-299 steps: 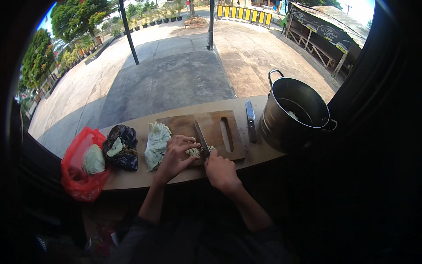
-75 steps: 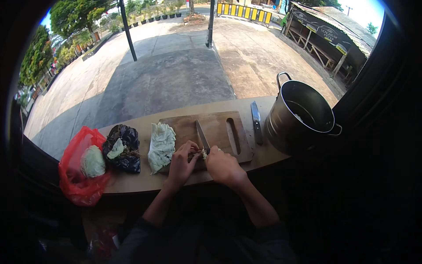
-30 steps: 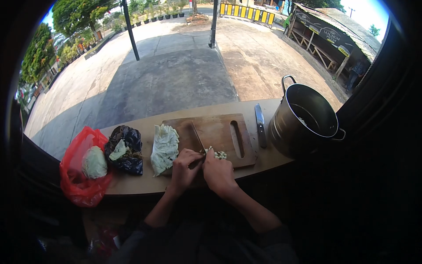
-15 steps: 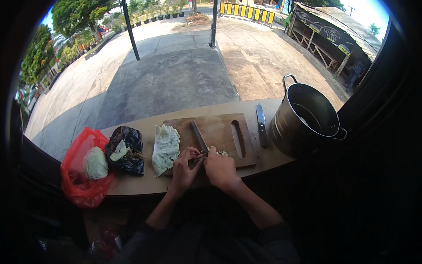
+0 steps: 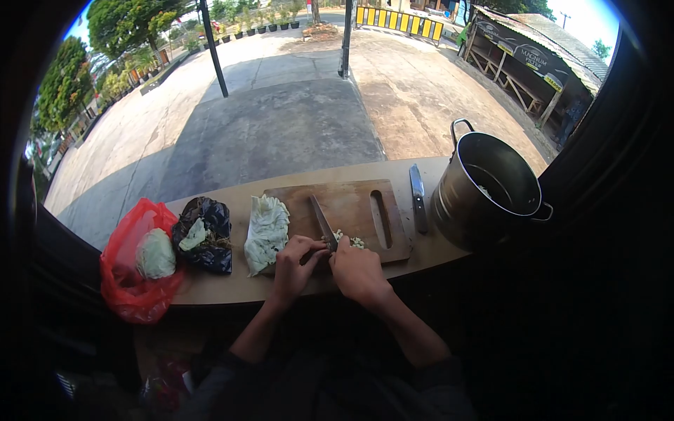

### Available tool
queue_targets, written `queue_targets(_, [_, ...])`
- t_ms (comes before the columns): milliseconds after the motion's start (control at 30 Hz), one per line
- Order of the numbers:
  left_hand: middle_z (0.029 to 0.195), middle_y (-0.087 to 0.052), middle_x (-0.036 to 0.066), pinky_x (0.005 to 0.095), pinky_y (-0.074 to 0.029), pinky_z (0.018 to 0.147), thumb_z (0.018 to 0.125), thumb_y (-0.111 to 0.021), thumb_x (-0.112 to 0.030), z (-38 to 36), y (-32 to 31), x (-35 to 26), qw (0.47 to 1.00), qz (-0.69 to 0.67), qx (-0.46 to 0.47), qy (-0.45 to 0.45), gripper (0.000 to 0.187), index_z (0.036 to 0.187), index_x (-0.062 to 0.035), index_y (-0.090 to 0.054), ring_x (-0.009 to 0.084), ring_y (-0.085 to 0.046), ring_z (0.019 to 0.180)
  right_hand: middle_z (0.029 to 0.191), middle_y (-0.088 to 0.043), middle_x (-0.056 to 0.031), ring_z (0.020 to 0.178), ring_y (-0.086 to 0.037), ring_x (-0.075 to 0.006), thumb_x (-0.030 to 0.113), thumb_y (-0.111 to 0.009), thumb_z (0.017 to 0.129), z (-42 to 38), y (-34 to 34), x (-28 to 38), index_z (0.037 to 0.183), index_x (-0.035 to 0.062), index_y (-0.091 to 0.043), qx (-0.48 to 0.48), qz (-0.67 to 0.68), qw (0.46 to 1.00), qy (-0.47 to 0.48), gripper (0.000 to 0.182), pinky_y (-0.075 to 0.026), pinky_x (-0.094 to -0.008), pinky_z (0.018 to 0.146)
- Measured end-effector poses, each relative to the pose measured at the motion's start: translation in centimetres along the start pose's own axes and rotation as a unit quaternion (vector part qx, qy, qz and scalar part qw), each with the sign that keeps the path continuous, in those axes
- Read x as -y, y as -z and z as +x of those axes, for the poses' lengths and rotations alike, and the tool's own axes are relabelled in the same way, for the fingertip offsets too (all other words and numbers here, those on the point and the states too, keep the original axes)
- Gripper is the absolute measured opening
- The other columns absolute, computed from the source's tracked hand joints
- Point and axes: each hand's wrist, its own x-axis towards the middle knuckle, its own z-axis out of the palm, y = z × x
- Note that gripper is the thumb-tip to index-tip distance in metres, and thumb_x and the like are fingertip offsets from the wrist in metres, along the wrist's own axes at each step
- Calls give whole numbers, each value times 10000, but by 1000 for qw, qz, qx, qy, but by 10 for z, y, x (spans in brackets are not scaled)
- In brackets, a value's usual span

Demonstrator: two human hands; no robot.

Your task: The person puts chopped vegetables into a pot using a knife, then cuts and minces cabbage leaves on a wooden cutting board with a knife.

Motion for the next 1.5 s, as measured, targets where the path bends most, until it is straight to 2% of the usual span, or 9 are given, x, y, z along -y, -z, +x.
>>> queue_targets(100, [1031, -674, 159, 367, -535, 798, 833, -692, -54, 3, 0, 4, 996, -12, -21, -88, 143, 969, -19, -718, 309, -664, 915, 744, -640, -253, 763, -625, -464, 236, -449, 977, -6, 4, -6, 966, -40, -465, -1, 23, 1000, -1, 277, -485, -543, 708])
queue_targets(300, [987, -697, 143, 363, -508, 832, 810, -718, -80, 18, 5, 3, 992, 66, -64, -89, 161, 951, -2, -725, 283, -638, 933, 768, -658, -257, 755, -647, -449, 246, -441, 972, -20, 6, -1, 998, -35, -476, -26, 50, 998, -21, 285, -501, -536, 715])
queue_targets(367, [958, -692, 136, 371, -483, 856, 816, -710, -80, 21, 8, 4, 997, 66, 14, -44, 146, 933, 7, -721, 275, -618, 936, 757, -658, -256, 750, -651, -445, 243, -444, 971, -24, 3, 2, 994, -34, -472, -23, 49, 998, -18, 279, -504, -534, 711])
queue_targets(767, [950, -707, 124, 361, -496, 856, 777, -740, -79, 16, 20, 2, 995, 21, 77, -61, 196, 958, -3, -731, 264, -631, 938, 718, -669, -225, 700, -678, -407, 232, -480, 952, -20, -12, 9, 966, -13, -463, -12, -12, 1000, -13, 245, -536, -483, 646])
queue_targets(933, [943, -714, 119, 342, -514, 831, 739, -756, -45, 10, 11, 6, 998, 1, 45, -37, 208, 945, -14, -742, 247, -645, 922, 724, -654, -238, 706, -649, -436, 227, -463, 961, -18, -5, 9, 951, -23, -460, 5, 1, 1000, -14, 250, -508, -527, 662])
queue_targets(1133, [929, -705, 108, 352, -507, 834, 747, -734, -19, 8, 11, 7, 999, -6, 40, -28, 188, 935, -14, -739, 256, -622, 933, 754, -674, -227, 751, -689, -395, 227, -491, 953, -8, -18, 27, 988, -13, -455, 32, -37, 996, -77, 245, -543, -471, 676])
queue_targets(1300, [919, -715, 107, 344, -505, 831, 721, -755, -27, 11, 10, 8, 998, 7, 23, -49, 196, 917, -28, -750, 254, -634, 921, 738, -673, -217, 738, -688, -396, 223, -505, 942, 19, -12, 6, 984, -7, -447, -25, -35, 999, -1, 241, -544, -479, 681])
queue_targets(1433, [911, -708, 89, 345, -503, 814, 730, -746, -17, 9, 8, 9, 999, 4, 16, -35, 181, 911, -21, -744, 246, -599, 916, 737, -673, -218, 730, -686, -398, 223, -514, 938, -8, -1, 9, 974, 0, -448, 15, -35, 999, 15, 235, -543, -483, 681])
queue_targets(1500, [907, -708, 88, 344, -503, 811, 728, -748, -18, 10, 8, 9, 999, 2, 14, -30, 182, 910, -21, -745, 245, -599, 912, 747, -672, -226, 736, -683, -401, 226, -512, 937, -14, -15, 24, 970, -4, -455, 9, -27, 998, -56, 239, -539, -489, 688])
